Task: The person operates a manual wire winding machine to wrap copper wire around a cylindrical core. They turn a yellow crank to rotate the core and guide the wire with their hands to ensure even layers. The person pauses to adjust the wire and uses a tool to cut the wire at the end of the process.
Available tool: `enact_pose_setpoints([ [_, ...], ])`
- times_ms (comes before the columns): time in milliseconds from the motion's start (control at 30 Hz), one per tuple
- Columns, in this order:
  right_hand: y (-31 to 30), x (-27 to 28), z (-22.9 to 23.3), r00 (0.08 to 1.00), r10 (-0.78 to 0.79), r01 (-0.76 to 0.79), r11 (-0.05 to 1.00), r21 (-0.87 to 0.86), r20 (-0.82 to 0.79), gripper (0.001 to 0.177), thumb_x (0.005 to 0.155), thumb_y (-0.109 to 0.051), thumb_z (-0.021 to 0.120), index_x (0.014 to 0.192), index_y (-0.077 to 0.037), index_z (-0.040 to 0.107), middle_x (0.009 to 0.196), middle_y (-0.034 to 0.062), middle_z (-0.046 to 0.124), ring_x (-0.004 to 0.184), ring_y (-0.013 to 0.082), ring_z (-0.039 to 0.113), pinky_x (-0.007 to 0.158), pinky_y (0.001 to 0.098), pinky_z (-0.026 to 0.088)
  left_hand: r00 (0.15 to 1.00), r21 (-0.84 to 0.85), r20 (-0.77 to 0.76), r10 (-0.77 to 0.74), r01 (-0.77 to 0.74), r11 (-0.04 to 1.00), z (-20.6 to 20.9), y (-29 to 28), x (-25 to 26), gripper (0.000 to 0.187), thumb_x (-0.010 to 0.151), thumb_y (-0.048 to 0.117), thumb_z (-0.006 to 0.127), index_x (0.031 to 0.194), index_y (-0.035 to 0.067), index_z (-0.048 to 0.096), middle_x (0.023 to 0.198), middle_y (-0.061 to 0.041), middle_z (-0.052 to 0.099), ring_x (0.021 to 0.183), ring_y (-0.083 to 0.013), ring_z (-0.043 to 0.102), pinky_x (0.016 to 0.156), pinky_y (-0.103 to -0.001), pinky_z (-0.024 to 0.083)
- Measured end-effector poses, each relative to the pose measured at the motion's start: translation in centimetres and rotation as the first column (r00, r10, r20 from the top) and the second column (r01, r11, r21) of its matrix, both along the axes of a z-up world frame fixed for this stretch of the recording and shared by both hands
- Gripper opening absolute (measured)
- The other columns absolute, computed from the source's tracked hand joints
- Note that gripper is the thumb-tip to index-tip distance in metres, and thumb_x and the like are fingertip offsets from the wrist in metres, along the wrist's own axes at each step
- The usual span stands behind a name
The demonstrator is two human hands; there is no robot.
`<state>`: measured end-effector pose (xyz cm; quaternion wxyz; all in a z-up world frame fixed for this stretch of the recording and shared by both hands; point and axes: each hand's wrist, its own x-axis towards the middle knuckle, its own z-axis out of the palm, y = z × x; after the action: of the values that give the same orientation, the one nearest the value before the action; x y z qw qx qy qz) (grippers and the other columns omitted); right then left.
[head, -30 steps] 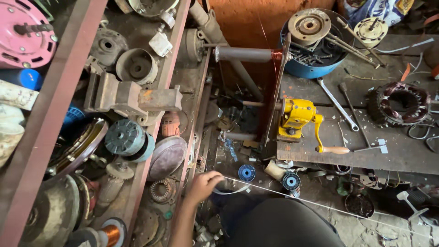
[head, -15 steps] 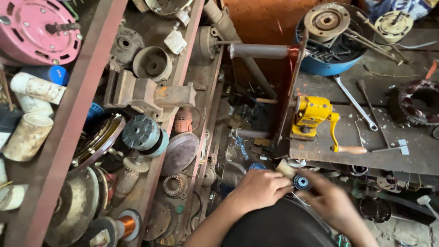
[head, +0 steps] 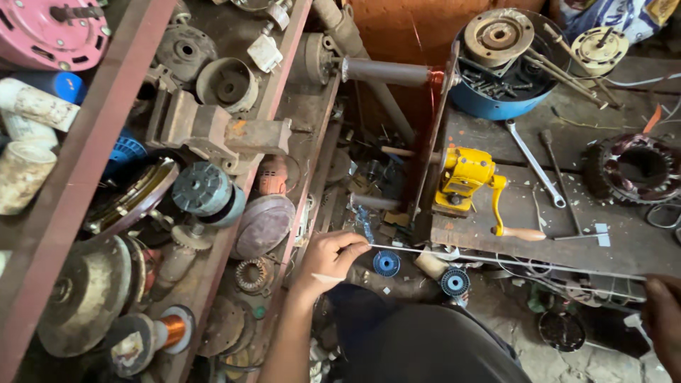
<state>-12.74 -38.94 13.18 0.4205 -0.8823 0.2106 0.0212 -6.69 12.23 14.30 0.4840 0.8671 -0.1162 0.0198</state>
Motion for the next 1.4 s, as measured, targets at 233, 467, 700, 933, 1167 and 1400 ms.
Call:
enact_pose_setpoints([
  [233,11.4,4.5,0.9,0.871,0.346,-0.475,0.774,-0.419,-0.348,0.072,0.086,-0.034,0.075,0.152,-0.022,0.05,0.1,0.0122,0.076,0.077,0.0243,0.074,0.07,0.0372,0.06,0.984,0.188,0.136,-0.117,0.091,0.978,0.0,-4.4,0.1,0.011,0.09,0.022,0.076,0.092,0.011,0.077,0.085,-0.007,0.075,0.073,-0.0277,0.073,0.065,-0.039,0.056],
  [467,25.7,4.6,0.3,0.771,0.598,-0.627,0.773,0.095,0.221,0.032,0.087,-0.017,0.072,0.117,-0.006,0.073,0.089,0.0129,0.08,0.077,0.0198,0.077,0.073,0.0359,0.059,0.957,-0.05,0.114,-0.268,0.275,0.96,0.9,-3.3,1.1,0.01,0.093,0.02,0.074,0.096,0.01,0.075,0.092,-0.009,0.075,0.083,-0.0291,0.074,0.072,-0.039,0.057],
  [700,19.2,4.3,-1.0,0.9,0.388,-0.404,0.913,-0.047,-0.2,0.038,0.093,-0.023,0.072,0.126,-0.007,0.077,0.097,0.0184,0.074,0.081,0.0325,0.071,0.075,0.0403,0.059,0.963,-0.06,0.07,-0.261,0.265,0.962,-0.2,0.9,3.2,0.012,0.096,0.022,0.071,0.096,0.011,0.075,0.092,-0.007,0.076,0.082,-0.0246,0.076,0.072,-0.036,0.059],
  [933,25.3,5.4,-1.5,0.774,0.603,-0.613,0.79,-0.013,0.191,0.054,0.078,-0.026,0.08,0.125,-0.002,0.066,0.102,0.0179,0.077,0.087,0.025,0.075,0.076,0.0337,0.058,0.908,0.092,0.092,-0.409,0.402,0.911,-1.0,-3.4,2.5,0.013,0.093,0.022,0.071,0.098,0.011,0.077,0.095,-0.007,0.077,0.085,-0.0262,0.074,0.074,-0.038,0.058],
  [1167,23.1,5.1,0.4,0.969,0.166,-0.203,0.957,0.209,0.183,0.025,0.087,-0.021,0.073,0.105,-0.005,0.078,0.084,0.007,0.081,0.066,0.0093,0.072,0.059,0.0274,0.057,1.0,-0.252,-0.027,-0.009,0.002,0.968,-3.4,-4.5,5.5,0.014,0.094,0.019,0.074,0.1,0.008,0.077,0.096,-0.009,0.079,0.084,-0.0225,0.077,0.075,-0.033,0.061],
  [1400,23.1,7.5,0.7,0.955,0.18,-0.166,0.983,-0.076,0.238,0.026,0.087,-0.025,0.077,0.108,-0.01,0.081,0.071,0.0089,0.076,0.06,0.0111,0.068,0.058,0.0289,0.054,0.988,-0.249,0.021,0.155,-0.145,0.958,-6.8,-7.9,8.3,0.04,0.092,0.019,0.075,0.127,0.003,0.064,0.118,-0.013,0.071,0.106,-0.0227,0.069,0.092,-0.035,0.054],
])
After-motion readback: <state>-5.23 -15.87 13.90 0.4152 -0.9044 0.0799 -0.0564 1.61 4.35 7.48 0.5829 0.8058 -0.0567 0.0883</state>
